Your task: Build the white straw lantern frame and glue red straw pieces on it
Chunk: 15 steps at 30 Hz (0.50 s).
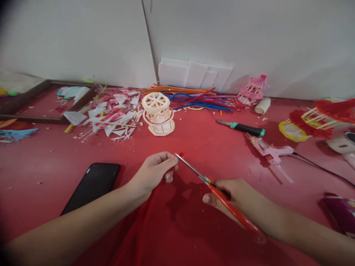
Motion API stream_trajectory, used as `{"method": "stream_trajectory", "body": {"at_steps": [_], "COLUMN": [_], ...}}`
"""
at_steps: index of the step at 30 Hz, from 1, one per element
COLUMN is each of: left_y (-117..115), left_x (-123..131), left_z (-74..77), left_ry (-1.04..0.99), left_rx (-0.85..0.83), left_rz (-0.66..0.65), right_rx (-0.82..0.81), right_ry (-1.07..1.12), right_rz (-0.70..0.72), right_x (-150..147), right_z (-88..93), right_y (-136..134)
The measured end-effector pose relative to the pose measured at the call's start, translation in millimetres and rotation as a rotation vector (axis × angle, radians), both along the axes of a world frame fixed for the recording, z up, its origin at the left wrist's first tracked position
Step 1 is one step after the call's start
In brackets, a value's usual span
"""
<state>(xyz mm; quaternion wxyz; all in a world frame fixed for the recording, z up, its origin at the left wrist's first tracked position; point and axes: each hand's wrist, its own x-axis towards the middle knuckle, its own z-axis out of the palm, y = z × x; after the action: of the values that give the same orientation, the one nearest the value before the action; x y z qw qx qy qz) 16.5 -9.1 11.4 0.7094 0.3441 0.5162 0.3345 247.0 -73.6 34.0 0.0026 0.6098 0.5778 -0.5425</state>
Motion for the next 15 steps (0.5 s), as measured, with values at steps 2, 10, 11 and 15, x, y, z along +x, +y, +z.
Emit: {"method": "stream_trajectory", "body": {"at_steps": [2,10,11,15], "left_y": [0,0,0,2], "left_x": [0,-1,-1,-2], "left_z": [0.6,1.3,1.0,-1.2], "left_ry": [0.007,0.014,0.015,0.015], "left_rx": [-0.022,-0.064,-0.063,-0.051], "left_rz": [-0.001,-0.009,-0.008,-0.001], "right_rx": [-0.006,-0.011,0.01,0.072], "right_ry": [-0.017,-0.058,-0.072,-0.08], "right_rz": [-0.004,0.003,0.012,0.045], "right_x": [-1,4,5,7], "right_z": [0.1,-10.2,-11.2,-15.0], "right_y": [1,-1,-1,1]}}
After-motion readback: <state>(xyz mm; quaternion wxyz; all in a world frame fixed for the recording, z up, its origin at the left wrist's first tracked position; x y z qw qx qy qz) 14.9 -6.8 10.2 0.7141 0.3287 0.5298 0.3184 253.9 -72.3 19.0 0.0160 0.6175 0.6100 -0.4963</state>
